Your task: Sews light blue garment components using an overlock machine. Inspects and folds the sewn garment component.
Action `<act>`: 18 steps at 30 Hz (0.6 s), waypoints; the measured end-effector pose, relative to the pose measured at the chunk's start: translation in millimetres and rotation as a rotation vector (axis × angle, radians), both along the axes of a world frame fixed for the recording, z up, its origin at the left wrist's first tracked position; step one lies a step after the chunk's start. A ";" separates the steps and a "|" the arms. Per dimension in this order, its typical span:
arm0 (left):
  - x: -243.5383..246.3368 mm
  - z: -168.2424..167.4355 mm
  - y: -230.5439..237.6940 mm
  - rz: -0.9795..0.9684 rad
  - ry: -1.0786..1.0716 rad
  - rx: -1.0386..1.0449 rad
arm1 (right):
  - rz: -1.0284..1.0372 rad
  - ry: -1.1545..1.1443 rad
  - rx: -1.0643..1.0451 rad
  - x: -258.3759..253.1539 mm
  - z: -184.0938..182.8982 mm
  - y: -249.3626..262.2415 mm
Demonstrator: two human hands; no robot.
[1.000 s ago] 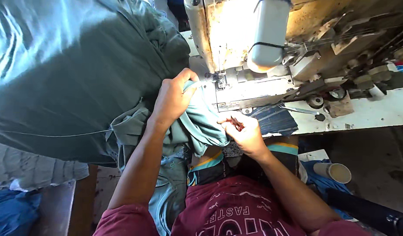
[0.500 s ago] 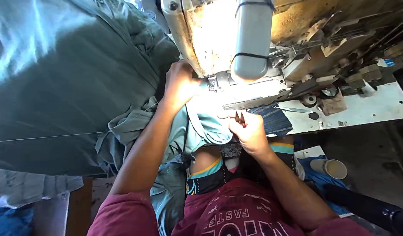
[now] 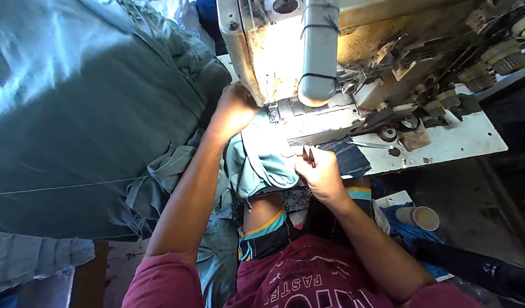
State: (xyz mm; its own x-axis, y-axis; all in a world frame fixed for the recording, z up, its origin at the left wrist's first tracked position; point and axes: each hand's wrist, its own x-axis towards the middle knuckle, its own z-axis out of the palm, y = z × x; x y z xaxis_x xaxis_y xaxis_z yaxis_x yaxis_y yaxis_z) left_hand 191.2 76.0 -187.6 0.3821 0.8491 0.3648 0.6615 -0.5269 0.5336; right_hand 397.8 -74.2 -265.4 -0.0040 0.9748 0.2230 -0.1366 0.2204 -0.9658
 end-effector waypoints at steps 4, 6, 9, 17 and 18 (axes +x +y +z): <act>0.9 1.2 -1.9 0.014 0.053 -0.044 | -0.030 -0.043 0.035 -0.4 -1.3 -1.3; 2.8 -1.6 3.4 0.028 0.077 -0.012 | -0.036 -0.055 0.044 -1.2 1.4 2.6; 7.7 -12.2 16.3 0.095 0.101 0.023 | -0.080 -0.089 0.058 -6.2 5.0 16.9; 11.1 -23.2 30.7 0.123 0.042 0.040 | -0.121 -0.073 0.071 -13.1 8.4 23.9; 10.2 -16.4 26.1 0.098 0.032 -0.007 | -0.121 -0.065 0.079 -11.5 7.8 22.1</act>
State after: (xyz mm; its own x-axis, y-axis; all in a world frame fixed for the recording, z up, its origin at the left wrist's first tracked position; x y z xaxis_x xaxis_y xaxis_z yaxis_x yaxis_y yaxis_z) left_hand 201.3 102.1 -203.9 0.3083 0.8854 0.3479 0.7265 -0.4552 0.5147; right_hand 386.3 -52.1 -257.6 0.0951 0.9486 0.3020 -0.0422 0.3069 -0.9508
